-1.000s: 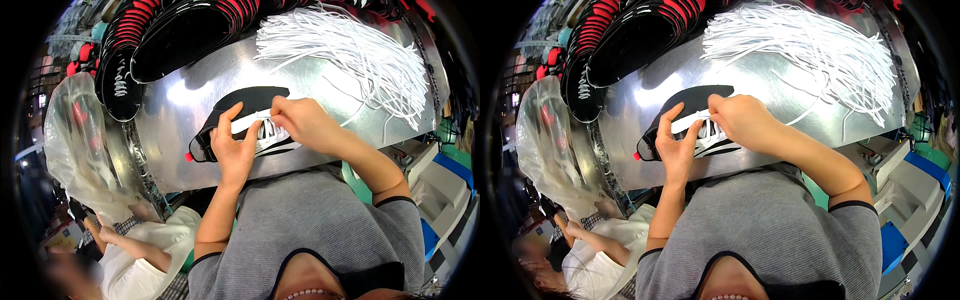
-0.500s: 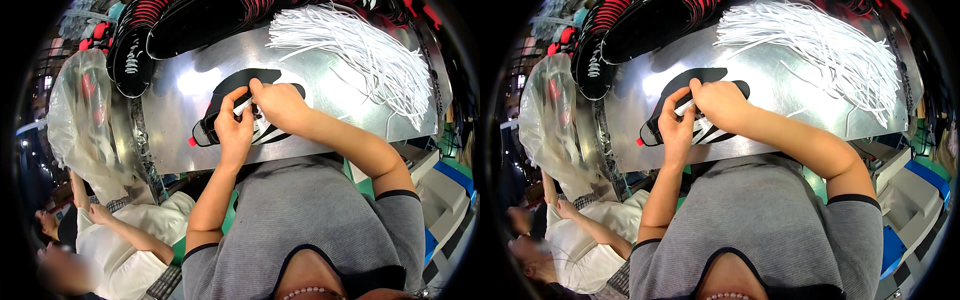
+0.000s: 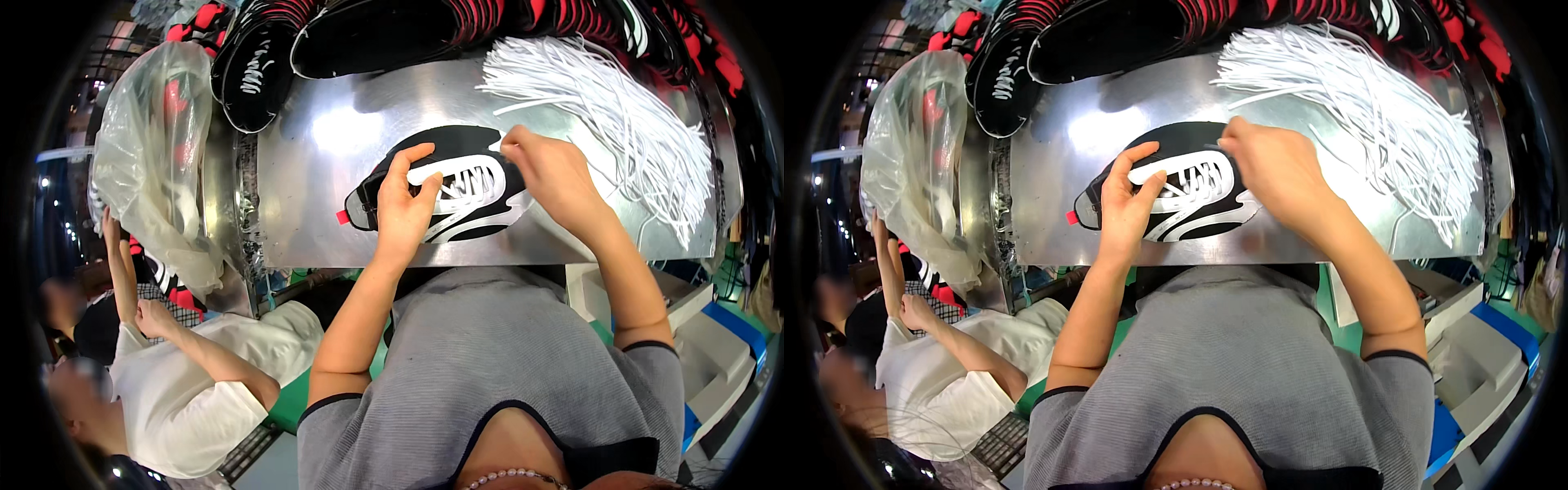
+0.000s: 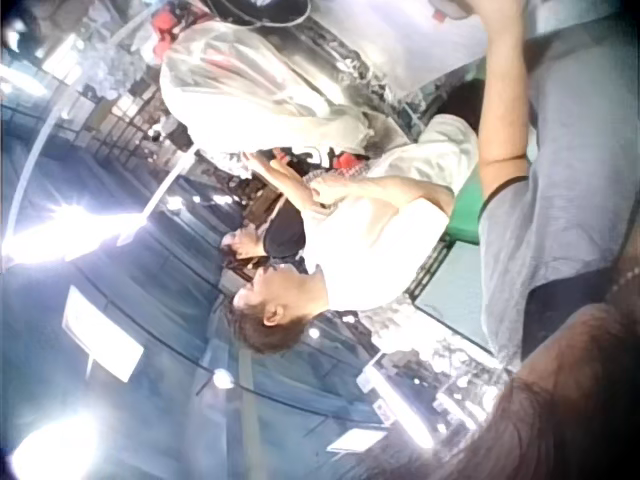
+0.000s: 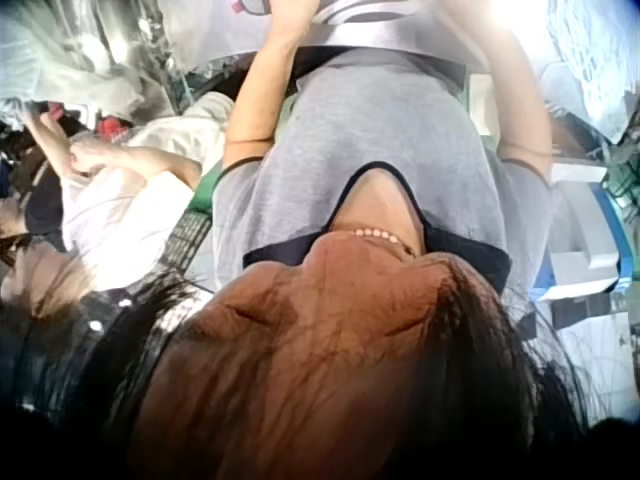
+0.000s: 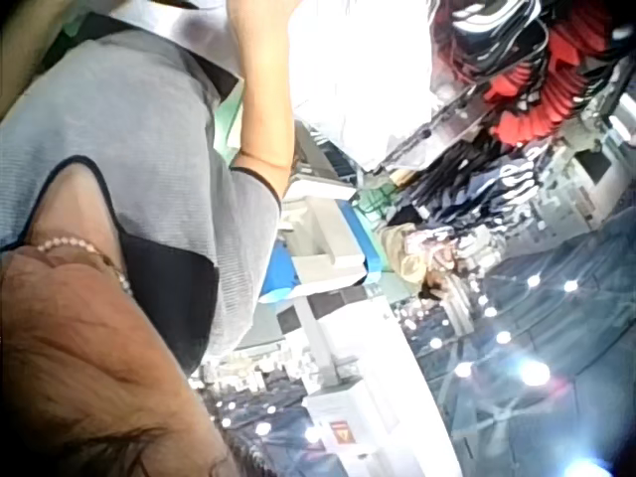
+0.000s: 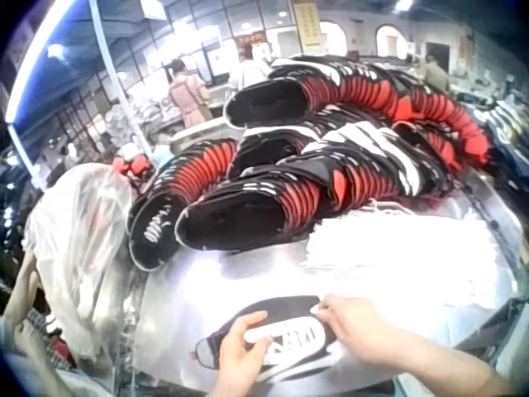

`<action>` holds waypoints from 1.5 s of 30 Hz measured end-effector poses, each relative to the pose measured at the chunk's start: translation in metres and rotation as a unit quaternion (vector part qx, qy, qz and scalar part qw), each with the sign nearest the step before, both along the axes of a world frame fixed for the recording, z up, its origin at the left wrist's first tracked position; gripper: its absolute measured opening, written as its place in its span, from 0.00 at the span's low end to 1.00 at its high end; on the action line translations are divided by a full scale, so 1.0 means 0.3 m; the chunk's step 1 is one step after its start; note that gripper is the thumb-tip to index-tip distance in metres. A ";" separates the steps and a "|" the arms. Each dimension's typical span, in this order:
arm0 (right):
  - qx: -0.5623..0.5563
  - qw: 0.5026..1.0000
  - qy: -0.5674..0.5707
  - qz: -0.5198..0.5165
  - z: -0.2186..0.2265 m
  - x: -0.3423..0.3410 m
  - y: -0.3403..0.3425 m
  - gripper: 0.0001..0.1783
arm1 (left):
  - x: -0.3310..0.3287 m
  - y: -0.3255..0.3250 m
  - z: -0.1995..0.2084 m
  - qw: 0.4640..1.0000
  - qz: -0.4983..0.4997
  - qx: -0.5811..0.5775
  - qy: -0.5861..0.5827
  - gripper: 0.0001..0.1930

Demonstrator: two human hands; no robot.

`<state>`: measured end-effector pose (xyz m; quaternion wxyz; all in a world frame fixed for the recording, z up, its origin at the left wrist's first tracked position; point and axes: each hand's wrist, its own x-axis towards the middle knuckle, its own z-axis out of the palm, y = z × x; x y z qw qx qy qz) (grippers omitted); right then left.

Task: The person laces a shoe by hand, threading a white lace through the eyelets of a black and white shoe upper. They pick up the lace, thread it through several eyelets one by one, and pull it through each time until the shoe is partially laced.

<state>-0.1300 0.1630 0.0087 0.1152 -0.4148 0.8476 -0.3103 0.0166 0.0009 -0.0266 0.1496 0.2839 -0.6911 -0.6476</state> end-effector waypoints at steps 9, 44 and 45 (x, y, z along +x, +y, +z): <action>-0.171 0.981 -0.038 -0.086 -0.175 0.070 -0.066 0.07 | -0.063 0.046 0.004 0.975 0.059 -0.215 -0.021 0.30; -0.253 0.938 -0.198 0.133 -0.193 0.126 0.001 0.11 | -0.047 -0.041 0.151 0.989 -0.106 -0.049 -0.089 0.27; -0.252 0.926 -0.263 0.103 -0.186 0.131 0.020 0.12 | -0.013 -0.029 0.164 0.986 -0.132 -0.069 -0.074 0.28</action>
